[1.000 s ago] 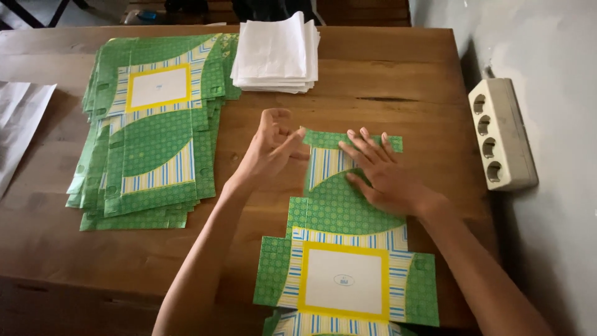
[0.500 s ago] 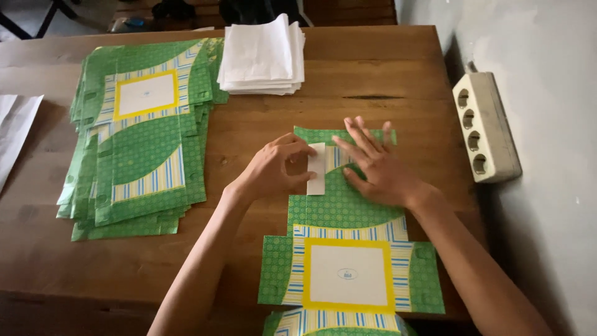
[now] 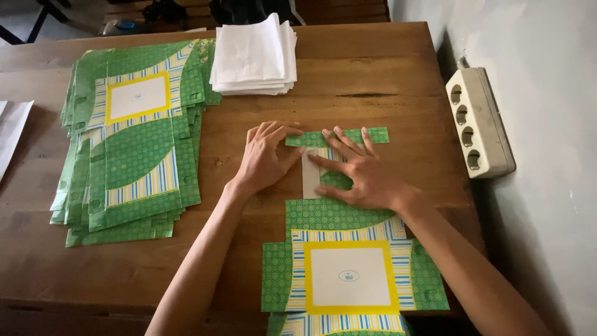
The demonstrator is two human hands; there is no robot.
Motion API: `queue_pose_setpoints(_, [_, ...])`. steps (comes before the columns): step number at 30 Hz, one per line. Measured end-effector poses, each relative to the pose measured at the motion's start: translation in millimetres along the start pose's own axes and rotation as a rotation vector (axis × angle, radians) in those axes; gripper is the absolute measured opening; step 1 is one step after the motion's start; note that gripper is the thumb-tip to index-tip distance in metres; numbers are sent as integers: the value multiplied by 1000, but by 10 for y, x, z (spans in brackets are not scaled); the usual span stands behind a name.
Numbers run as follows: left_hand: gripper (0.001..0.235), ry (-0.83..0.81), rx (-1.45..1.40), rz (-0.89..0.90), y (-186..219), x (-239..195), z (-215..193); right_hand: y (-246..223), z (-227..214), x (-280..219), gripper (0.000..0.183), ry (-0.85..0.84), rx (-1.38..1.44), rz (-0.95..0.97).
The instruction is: The person assembles a flat-packed paper box by folding along pre-scored lines and securing flaps with green patterned tape. They work on a wooden table with stacks of similar boxes and white cloths nearby.
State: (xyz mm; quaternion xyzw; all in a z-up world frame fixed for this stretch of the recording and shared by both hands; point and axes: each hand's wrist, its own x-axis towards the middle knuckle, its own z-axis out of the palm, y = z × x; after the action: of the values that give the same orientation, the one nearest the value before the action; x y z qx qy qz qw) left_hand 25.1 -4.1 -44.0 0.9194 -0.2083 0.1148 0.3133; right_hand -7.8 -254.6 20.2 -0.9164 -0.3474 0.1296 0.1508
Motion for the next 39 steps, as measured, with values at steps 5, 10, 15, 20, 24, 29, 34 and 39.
queue_pose_setpoints(5, [43,-72,-2,-57,-2,27,18,36,23,8,75,58,30,-14])
queue_pose_setpoints(10, [70,-193,-113,-38,194,-29,-245,13,5,11,81,34,13,12])
queue_pose_setpoints(15, [104,-328,-203,-38,260,-55,-302,2,-1,14,85,25,27,32])
queue_pose_setpoints(20, [124,-425,-202,-4,338,-53,-387,45,58,16,81,80,21,9])
queue_pose_setpoints(24, [129,-444,-214,-6,319,-64,-414,15,30,15,86,59,42,39])
queue_pose_setpoints(29, [110,-388,-274,-13,202,-52,-342,21,36,17,85,56,41,43])
queue_pose_setpoints(34, [101,-268,-229,-13,59,-53,-188,-2,12,10,83,51,51,47])
queue_pose_setpoints(39, [80,-180,-204,-80,-4,-13,-101,3,2,10,81,44,13,40])
